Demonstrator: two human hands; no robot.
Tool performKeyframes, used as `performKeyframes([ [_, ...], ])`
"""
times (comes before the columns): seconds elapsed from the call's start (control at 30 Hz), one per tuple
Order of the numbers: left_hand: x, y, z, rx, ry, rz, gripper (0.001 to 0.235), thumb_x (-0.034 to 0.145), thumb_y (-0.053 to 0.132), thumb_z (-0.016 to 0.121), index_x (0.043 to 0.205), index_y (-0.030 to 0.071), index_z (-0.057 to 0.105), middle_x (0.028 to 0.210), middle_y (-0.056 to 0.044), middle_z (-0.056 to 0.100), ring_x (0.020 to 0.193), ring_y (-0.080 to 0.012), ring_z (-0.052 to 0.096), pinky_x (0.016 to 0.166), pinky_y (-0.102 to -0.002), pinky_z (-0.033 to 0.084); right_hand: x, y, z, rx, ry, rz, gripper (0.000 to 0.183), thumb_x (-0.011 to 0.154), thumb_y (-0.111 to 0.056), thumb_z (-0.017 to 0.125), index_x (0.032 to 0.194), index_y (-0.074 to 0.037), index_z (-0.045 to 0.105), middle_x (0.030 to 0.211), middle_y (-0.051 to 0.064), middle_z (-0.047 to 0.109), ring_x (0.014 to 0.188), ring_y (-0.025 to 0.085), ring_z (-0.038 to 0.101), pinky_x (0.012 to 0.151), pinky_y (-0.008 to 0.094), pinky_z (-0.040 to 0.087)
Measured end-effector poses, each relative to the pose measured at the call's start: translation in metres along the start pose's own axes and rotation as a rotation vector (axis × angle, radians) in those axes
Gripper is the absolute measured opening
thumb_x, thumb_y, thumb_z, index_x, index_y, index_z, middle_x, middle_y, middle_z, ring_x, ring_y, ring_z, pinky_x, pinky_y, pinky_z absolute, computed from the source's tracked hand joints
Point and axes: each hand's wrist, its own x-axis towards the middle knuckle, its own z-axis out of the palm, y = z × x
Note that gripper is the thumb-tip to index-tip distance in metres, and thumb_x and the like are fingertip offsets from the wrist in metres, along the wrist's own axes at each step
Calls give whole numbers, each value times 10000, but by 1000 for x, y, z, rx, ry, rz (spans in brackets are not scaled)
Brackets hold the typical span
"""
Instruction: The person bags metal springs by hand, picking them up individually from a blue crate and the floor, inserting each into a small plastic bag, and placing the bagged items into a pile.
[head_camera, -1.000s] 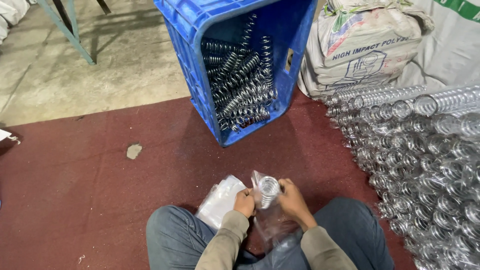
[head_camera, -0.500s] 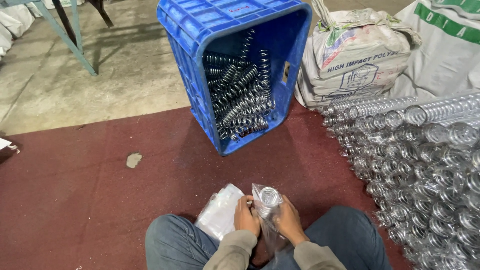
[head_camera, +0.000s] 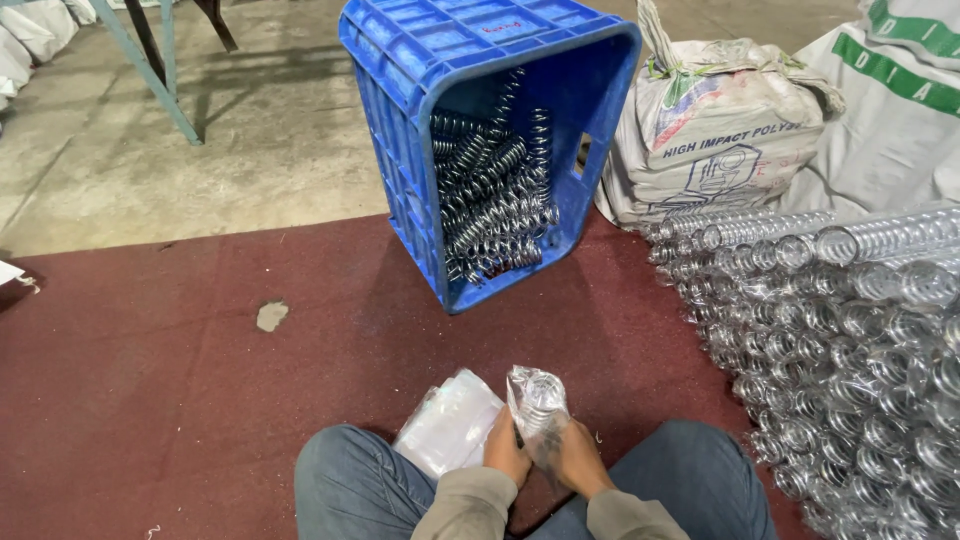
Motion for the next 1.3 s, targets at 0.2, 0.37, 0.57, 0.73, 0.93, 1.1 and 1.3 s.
performKeyframes([
  [0.2, 22, -13, -2, 203, -182, -51, 730, 846, 365, 773, 1464, 148, 451, 1387, -132, 619, 1230, -350, 598, 1021, -418, 480, 7, -7, -2, -48, -60, -7, 431, 864, -30, 631, 1289, -99, 632, 1172, 57, 809, 1045, 203, 781, 855, 342, 585],
  [0.37, -12, 49, -33, 267, -298, -281, 708, 936, 581, 490, 1512, 201, 335, 1279, -208, 670, 1120, -440, 667, 992, -484, 504, -43, -40, -18, -201, -169, -149, 641, 853, -250, 741, 1407, -153, 434, 1273, 58, 671, 1145, 238, 670, 918, 368, 522],
  [0.57, -82, 110, -56, 153, 3, -114, 850, 924, 553, 531, 1633, 244, 180, 1429, -64, 606, 1195, -317, 631, 983, -429, 498, -63, -100, -63, -54, 53, -723, 585, 856, -448, 598, 1258, -24, 601, 1079, 75, 750, 845, 174, 722, 683, 331, 567],
  [0.73, -48, 83, -38, 380, 420, 471, 469, 771, 302, 827, 1085, 38, 599, 1070, -184, 492, 949, -396, 517, 842, -483, 450, -68, -127, -65, -246, 328, -955, 56, 935, -121, 703, 953, -85, 741, 724, 24, 608, 621, 193, 527, 554, 349, 409],
  [0.93, -27, 127, -56, -322, -19, 42, 392, 643, 164, 829, 1016, 141, 711, 862, -22, 704, 778, -128, 636, 703, -285, 530, -118, -115, -51, -121, 366, -970, 163, 1007, -233, 607, 1104, -166, 720, 1122, 11, 718, 1003, 185, 663, 889, 328, 443],
  [1.1, -15, 147, -59, -463, 234, 177, 208, 783, 145, 903, 818, 150, 699, 771, 22, 682, 703, -80, 600, 691, -238, 506, -115, -45, -27, -246, 540, -955, 145, 928, -124, 665, 1052, -121, 741, 970, 21, 770, 848, 185, 690, 827, 320, 499],
  [1.3, -2, 137, -65, -310, 177, 214, 191, 843, 231, 842, 771, 168, 677, 814, 45, 674, 776, -101, 617, 780, -260, 493, -90, 2, -33, -545, -283, -215, 851, 835, -337, 833, 1552, -286, 377, 1548, -38, 436, 1434, 193, 402, 1136, 405, 243],
])
